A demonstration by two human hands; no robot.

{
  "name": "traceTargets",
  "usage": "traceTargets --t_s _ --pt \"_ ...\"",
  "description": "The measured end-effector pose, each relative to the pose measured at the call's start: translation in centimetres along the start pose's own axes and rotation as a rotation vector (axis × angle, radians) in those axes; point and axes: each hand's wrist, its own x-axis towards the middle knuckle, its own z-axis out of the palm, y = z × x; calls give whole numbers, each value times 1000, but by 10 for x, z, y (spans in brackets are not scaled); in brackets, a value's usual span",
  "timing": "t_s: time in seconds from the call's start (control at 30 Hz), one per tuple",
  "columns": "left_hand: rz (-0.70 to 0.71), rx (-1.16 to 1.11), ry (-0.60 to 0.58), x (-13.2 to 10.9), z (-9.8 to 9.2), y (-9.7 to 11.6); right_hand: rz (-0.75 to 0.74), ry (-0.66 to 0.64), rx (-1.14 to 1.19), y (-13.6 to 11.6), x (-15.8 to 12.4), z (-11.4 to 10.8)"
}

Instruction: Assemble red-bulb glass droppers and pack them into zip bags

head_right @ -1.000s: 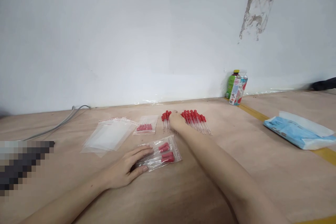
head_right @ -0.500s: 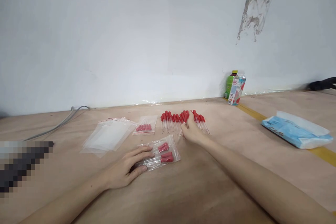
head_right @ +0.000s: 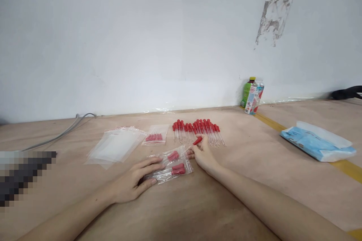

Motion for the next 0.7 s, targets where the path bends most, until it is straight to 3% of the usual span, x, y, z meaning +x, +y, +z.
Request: traceTargets --t_s 0.1,0.23,0.47,0.57,0.7 --pt "-23 8 -13 0 0 0 35 13 26 0 -2 -1" --pt "-25 -16 -5 0 -1 0 77 -90 5 1 -6 -8" --pt "-16 -28 5 1 0 0 25 -236 -329 -1 -4 -13" --pt "-17 -23 -1 1 0 0 5 -324 -348 -3 -2 -9" --pt "-12 -7 0 1 0 -1 -30 -337 -320 -4 -4 -5"
